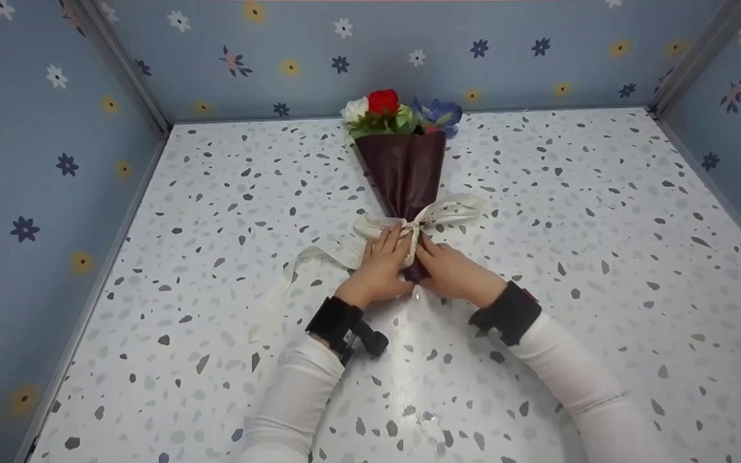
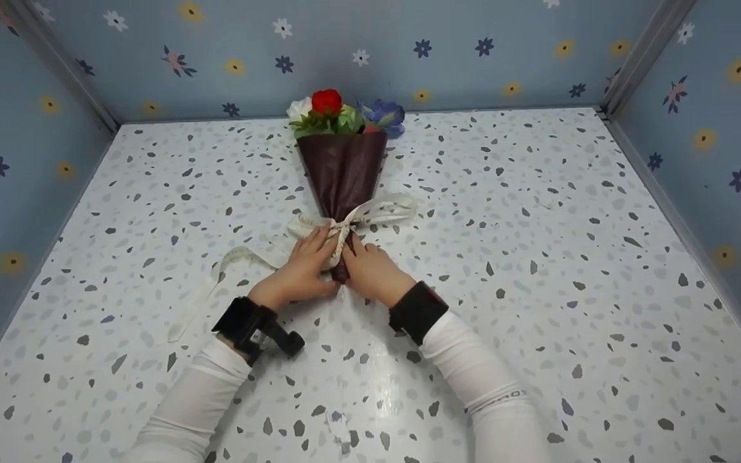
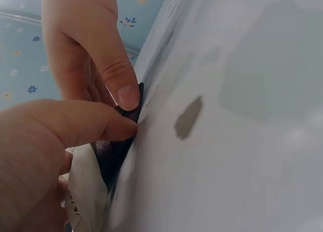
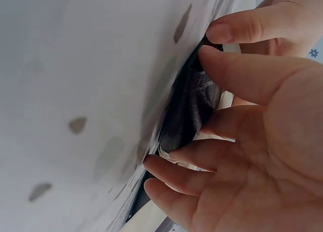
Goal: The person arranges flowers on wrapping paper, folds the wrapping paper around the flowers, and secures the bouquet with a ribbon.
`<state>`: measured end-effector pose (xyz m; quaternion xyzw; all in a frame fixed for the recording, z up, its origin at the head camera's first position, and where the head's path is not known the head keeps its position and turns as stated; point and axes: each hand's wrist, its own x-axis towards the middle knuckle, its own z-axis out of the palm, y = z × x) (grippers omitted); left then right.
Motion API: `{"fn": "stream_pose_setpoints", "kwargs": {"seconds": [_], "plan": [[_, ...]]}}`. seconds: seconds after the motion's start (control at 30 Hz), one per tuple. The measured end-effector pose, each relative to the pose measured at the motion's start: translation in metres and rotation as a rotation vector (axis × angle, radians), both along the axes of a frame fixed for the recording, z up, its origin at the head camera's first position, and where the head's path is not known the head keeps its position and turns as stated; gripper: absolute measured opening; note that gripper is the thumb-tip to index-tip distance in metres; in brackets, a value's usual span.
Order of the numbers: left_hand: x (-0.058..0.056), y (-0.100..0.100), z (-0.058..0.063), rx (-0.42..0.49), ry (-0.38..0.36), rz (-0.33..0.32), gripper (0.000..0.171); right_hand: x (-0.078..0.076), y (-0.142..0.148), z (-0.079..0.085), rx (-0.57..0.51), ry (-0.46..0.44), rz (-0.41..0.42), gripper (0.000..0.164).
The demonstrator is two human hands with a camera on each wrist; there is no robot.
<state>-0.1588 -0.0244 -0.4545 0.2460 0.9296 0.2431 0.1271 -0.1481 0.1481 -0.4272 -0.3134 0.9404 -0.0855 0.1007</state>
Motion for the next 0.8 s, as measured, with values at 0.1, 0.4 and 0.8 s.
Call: {"fn": "stream_pose_setpoints", "kwargs": {"seconds": [0.1, 0.4, 0.8], "plan": [[-0.001, -0.001, -0.001, 0.013, 0.001, 0.011, 0.093, -0.003, -0.002, 0.001, 0.017, -0.018, -0.004, 0.07], [-0.001, -0.004, 0.002, -0.001, 0.046, 0.026, 0.085, -0.009, -0.005, 0.0, 0.028, -0.004, -0.034, 0.071], [0.022, -0.012, 0.022, -0.024, 0.207, 0.136, 0.062, -0.015, 0.009, 0.001, -0.172, -0.073, -0.116, 0.051]]}}
